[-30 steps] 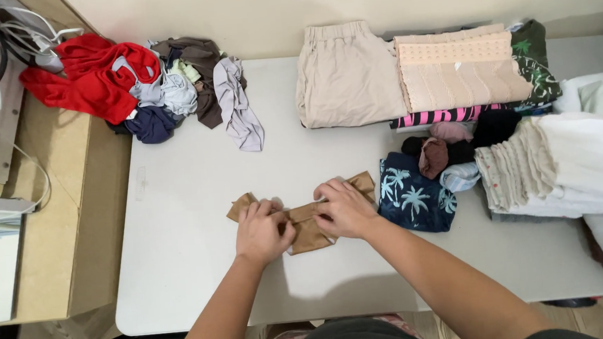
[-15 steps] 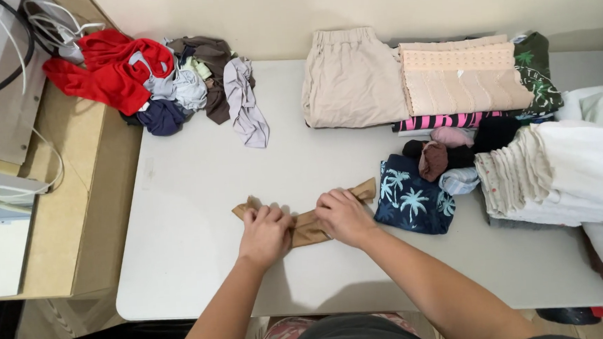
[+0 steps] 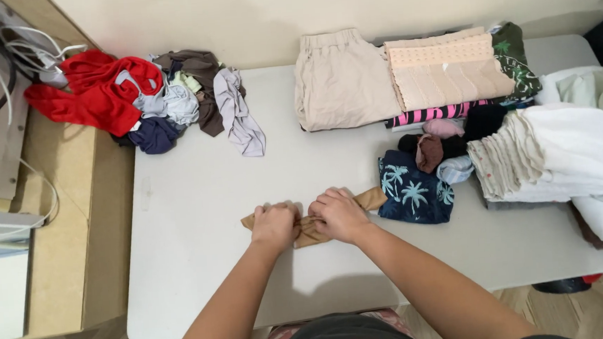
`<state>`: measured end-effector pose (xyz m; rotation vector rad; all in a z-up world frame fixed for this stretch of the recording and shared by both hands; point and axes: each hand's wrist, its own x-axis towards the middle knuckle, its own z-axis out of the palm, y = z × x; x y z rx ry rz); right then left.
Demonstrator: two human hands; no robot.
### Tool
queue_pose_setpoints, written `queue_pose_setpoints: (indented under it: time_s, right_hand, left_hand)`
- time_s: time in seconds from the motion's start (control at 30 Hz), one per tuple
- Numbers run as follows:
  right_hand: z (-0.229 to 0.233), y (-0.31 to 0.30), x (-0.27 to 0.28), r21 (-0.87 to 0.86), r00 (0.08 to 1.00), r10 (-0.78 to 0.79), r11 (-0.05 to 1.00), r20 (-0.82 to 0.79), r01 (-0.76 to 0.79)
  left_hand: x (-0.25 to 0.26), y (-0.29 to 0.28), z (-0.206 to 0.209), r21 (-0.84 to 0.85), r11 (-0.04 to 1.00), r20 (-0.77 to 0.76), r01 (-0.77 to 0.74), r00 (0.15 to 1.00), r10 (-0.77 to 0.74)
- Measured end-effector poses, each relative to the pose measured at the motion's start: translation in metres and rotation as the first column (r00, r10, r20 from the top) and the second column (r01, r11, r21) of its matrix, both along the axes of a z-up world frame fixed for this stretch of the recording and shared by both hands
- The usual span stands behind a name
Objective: Fold several pieces of underwear on a table.
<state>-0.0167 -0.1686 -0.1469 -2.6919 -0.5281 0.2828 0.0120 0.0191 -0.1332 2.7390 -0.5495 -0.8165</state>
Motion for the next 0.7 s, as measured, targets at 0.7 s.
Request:
queue_pose_setpoints:
  time_s: [0.7]
  right_hand:
    - [0.012,0.007,-0.002,0.108,0.971,-0.224,0.967,-0.085,0.232]
  left_hand:
    - [0.011,0.002,0.015,-0.194,0.921,-0.207,-0.337,0.932,0.297]
